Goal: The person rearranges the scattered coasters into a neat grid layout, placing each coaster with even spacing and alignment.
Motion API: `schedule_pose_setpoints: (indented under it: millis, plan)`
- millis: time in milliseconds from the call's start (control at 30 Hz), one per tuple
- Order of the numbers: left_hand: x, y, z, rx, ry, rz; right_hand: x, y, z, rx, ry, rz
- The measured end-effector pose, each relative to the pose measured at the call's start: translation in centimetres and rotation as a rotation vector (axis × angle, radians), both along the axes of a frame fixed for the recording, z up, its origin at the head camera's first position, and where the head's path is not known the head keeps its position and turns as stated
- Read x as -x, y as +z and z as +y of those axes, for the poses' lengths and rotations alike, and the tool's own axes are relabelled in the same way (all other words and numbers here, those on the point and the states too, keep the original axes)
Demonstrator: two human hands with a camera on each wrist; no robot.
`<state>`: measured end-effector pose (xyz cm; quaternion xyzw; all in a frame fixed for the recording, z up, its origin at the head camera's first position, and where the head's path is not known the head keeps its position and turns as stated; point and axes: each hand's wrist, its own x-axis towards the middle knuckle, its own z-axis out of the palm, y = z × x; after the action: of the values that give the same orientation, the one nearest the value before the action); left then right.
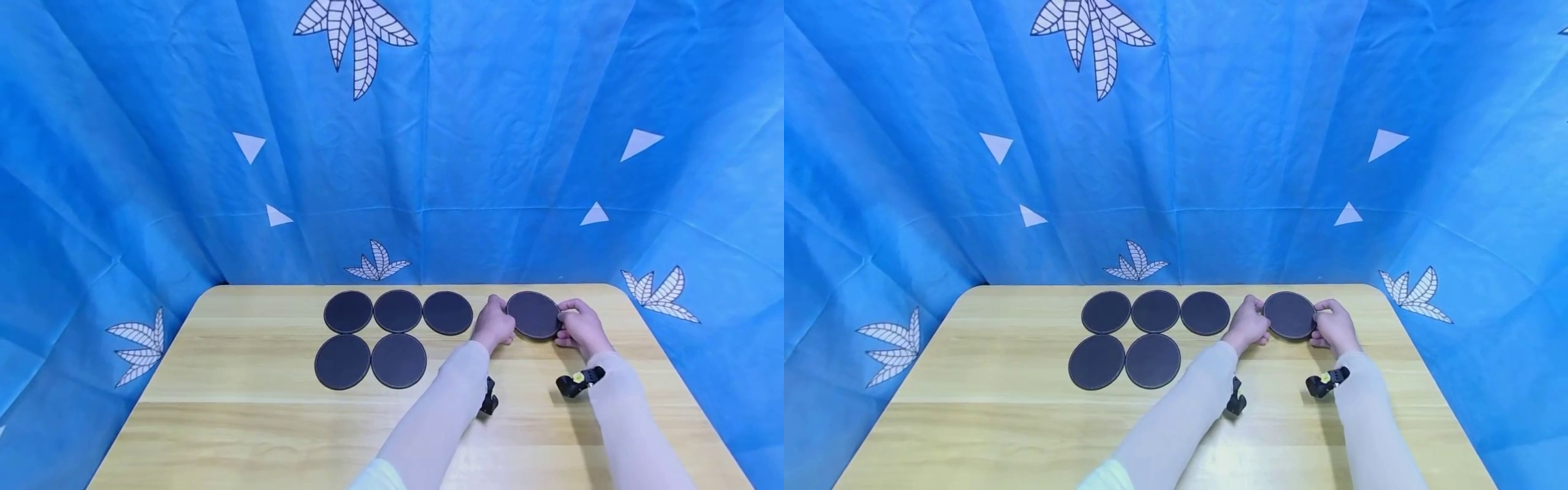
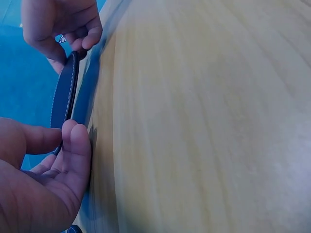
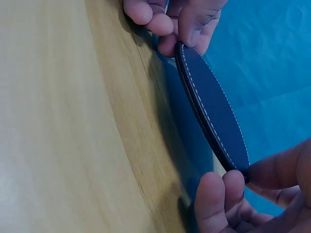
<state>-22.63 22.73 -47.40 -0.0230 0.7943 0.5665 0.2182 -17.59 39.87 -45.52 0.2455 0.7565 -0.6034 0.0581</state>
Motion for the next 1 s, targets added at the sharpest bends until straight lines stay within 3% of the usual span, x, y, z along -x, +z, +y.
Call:
schedule_pose_setpoints:
  millis: [200, 500, 1000]
  plan:
    - [-0.8, 0.1, -1.0, -0.04, -0.002, 0.01, -0.8, 0.1, -0.3, 0.026, 0.007, 0.008]
    - [-2.0, -1.1, -2.3, -0.078, -0.001, 0.006, -2.1, -0.5, -1.4, 0.053, 0.018, 0.003]
    - [-2.1, 0.8, -4.0, -0.159, -0.026, 0.077, -3.0, 1.6, -2.3, 0.037, 0.058, 0.065]
